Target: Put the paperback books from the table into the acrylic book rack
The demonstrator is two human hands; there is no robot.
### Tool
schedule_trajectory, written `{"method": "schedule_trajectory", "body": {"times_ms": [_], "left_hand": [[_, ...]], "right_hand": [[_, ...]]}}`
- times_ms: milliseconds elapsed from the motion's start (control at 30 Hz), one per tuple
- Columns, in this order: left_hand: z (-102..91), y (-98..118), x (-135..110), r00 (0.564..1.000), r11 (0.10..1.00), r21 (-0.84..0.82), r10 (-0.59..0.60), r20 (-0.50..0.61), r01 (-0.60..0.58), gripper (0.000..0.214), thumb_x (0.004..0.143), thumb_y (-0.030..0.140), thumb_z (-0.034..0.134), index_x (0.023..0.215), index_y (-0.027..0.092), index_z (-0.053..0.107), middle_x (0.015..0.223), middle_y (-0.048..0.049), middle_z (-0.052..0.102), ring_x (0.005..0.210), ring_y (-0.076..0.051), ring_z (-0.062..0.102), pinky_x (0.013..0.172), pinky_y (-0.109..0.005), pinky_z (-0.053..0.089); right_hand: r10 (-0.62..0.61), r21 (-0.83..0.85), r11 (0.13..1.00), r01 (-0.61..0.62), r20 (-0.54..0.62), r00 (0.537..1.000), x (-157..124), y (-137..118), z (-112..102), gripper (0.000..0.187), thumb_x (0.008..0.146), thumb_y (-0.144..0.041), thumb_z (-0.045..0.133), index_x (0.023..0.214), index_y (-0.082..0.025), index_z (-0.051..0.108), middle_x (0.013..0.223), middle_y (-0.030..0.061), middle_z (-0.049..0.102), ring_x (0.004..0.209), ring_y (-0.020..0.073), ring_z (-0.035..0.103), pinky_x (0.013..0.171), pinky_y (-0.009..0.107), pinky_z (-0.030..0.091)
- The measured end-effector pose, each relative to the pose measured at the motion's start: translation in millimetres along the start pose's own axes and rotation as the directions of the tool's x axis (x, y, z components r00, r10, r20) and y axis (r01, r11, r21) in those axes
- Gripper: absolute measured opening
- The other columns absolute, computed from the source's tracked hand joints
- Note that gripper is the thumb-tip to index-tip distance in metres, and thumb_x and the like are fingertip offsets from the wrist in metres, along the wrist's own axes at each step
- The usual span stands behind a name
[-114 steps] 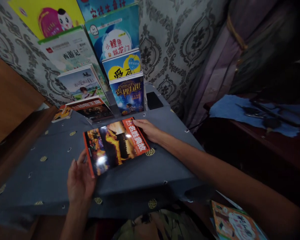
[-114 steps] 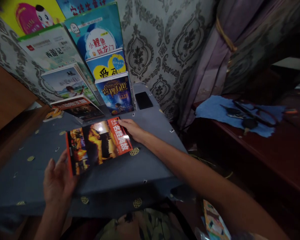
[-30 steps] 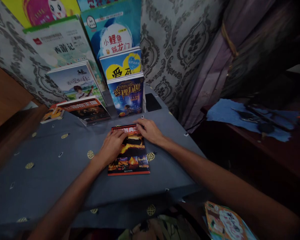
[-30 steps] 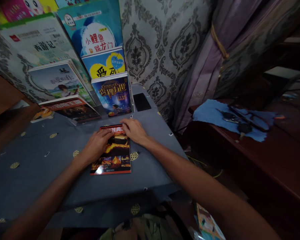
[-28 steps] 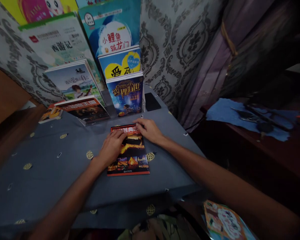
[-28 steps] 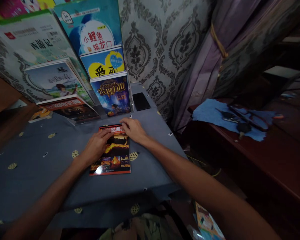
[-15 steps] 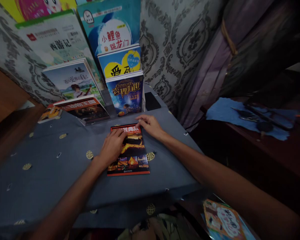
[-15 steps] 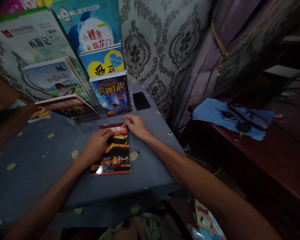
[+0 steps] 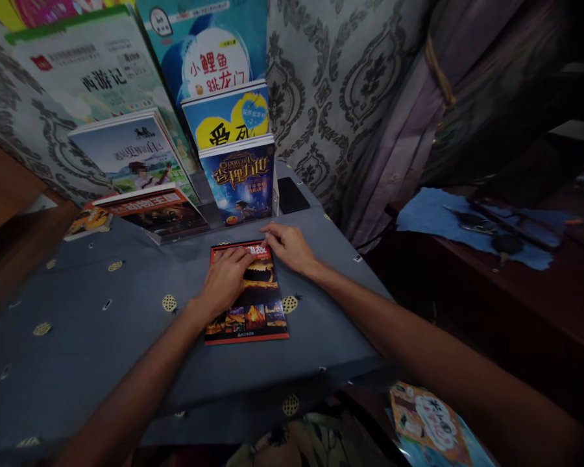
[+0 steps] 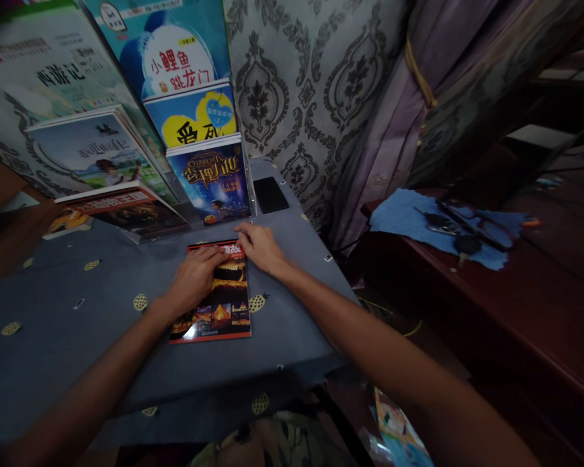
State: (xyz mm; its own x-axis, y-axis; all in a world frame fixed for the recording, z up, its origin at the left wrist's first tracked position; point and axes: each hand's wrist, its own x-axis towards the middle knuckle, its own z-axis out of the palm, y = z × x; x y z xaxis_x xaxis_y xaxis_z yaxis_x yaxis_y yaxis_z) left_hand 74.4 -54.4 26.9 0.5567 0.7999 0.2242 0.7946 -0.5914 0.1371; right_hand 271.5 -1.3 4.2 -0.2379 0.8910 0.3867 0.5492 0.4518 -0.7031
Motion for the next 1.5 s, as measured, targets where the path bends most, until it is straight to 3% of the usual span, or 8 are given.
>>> {"method": "schedule_trajectory", "body": {"times_ms": [300, 533, 967, 1233, 1500], "left_hand": [[1.9, -0.9, -6.3, 0.999, 0.996, -0.077, 0.037, 0.007, -0.037, 0.055, 0.085, 0.0, 0.043, 0.13, 0.022, 0.065, 0.137, -0.0083, 0.064, 0.13, -0.025, 0.055, 0.113, -0.049, 0.039], [1.1, 4.9, -6.1, 0.999, 0.998, -0.044, 0.036, 0.03, -0.034, 0.056, 0.083, 0.0, 0.044, 0.129, 0.024, 0.065, 0.138, -0.0088, 0.063, 0.128, -0.025, 0.056, 0.112, -0.05, 0.039], [1.8, 10.9, -21.3, 0.99, 0.991, -0.06, 0.117, -0.074, -0.122, 0.046, 0.087, -0.001, 0.045, 0.12, 0.021, 0.069, 0.126, -0.0087, 0.07, 0.118, -0.023, 0.063, 0.106, -0.044, 0.048], [6.6, 1.9, -25.9, 0.985, 0.979, -0.14, 0.133, -0.11, -0.148, 0.042, 0.092, 0.003, 0.045, 0.124, 0.021, 0.067, 0.131, -0.0083, 0.068, 0.122, -0.022, 0.062, 0.107, -0.045, 0.048], [5.6, 3.7, -4.5, 0.986, 0.98, -0.123, 0.144, -0.085, -0.154, 0.037, 0.101, 0.019, 0.04, 0.129, 0.022, 0.063, 0.129, -0.0085, 0.069, 0.119, -0.023, 0.061, 0.106, -0.043, 0.047]], "right_hand": [[0.034, 0.013, 0.999, -0.034, 0.001, 0.999, -0.3, -4.0, -1.2, 0.029, 0.093, -0.012, 0.051, 0.113, -0.02, 0.072, 0.081, 0.0028, 0.078, 0.079, 0.0197, 0.07, 0.084, 0.033, 0.05], [0.031, 0.006, 1.0, -0.031, 0.009, 0.999, 1.0, -3.8, -1.3, 0.031, 0.092, -0.01, 0.05, 0.113, -0.019, 0.072, 0.082, 0.0024, 0.078, 0.08, 0.0194, 0.071, 0.084, 0.032, 0.051], [-0.008, -0.033, 0.999, 0.009, 0.03, 1.0, -1.6, -7.1, -2.6, 0.031, 0.093, -0.011, 0.05, 0.113, -0.021, 0.072, 0.084, 0.0035, 0.078, 0.081, 0.0206, 0.07, 0.082, 0.032, 0.051], [-0.055, -0.133, 0.989, 0.061, 0.05, 0.997, -19.0, -8.7, -11.7, 0.027, 0.095, -0.013, 0.05, 0.108, -0.018, 0.072, 0.101, 0.009, 0.077, 0.096, 0.0233, 0.07, 0.086, 0.032, 0.05], [0.005, 0.003, 1.0, -0.005, -0.009, 1.0, -15.3, 4.1, -12.8, 0.033, 0.093, -0.01, 0.047, 0.118, -0.018, 0.068, 0.105, 0.0069, 0.078, 0.1, 0.021, 0.072, 0.092, 0.035, 0.053]]}}
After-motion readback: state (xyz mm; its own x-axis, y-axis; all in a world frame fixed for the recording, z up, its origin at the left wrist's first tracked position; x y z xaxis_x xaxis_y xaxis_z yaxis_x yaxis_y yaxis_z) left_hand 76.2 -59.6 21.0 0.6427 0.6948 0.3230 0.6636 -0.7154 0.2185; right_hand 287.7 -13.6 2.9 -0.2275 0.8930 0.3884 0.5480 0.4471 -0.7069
